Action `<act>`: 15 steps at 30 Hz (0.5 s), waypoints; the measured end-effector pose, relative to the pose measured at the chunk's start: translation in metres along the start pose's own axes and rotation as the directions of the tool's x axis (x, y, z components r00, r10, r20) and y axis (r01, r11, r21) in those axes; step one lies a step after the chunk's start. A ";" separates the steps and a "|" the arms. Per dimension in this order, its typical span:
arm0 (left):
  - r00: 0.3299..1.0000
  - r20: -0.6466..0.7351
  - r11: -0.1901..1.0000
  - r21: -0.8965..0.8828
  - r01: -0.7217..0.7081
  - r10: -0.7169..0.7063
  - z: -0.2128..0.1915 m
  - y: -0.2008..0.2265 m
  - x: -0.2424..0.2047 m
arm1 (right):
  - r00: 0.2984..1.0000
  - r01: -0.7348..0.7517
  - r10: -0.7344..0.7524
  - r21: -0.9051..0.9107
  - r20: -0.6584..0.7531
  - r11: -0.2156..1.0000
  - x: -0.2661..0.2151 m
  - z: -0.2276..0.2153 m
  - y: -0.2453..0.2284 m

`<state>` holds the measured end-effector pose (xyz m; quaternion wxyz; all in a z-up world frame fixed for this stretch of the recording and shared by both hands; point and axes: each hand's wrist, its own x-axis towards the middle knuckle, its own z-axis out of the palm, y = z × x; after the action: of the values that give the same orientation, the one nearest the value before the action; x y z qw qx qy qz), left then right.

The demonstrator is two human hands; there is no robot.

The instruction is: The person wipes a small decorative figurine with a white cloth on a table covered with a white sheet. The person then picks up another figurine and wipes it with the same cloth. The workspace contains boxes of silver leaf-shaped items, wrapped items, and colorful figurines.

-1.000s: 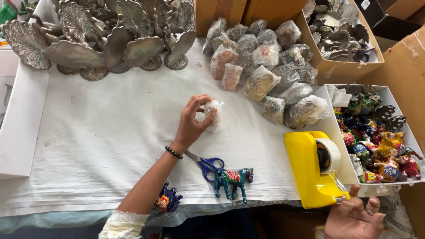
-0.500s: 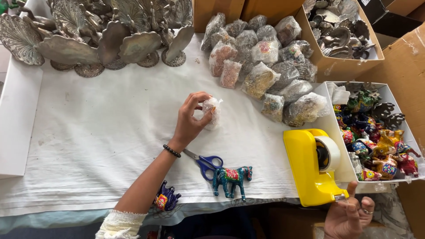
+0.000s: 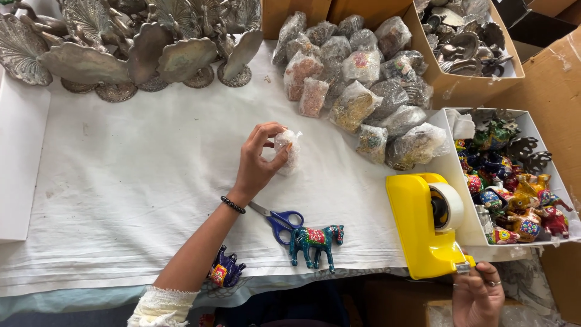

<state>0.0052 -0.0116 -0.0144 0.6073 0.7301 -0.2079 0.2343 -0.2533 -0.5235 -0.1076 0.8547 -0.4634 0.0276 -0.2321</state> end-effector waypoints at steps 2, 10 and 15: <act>1.000 -0.005 1.000 0.000 0.000 0.000 0.000 0.000 0.000 | 0.999 -0.038 0.037 -0.054 -0.013 0.998 -0.002 -0.026 0.001; 1.000 0.014 1.000 0.025 -0.009 0.009 -0.001 0.002 -0.001 | 0.997 -0.078 0.067 -0.379 -0.042 0.922 0.000 -0.002 -0.018; 1.000 0.007 1.000 -0.004 -0.003 0.003 -0.001 0.004 -0.002 | 0.964 -0.259 0.182 -0.530 -0.194 0.808 0.012 -0.042 -0.020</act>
<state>0.0010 -0.0111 -0.0122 0.6077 0.7293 -0.2118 0.2321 -0.2607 -0.5705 -0.1132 0.7025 -0.6664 0.2040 -0.1441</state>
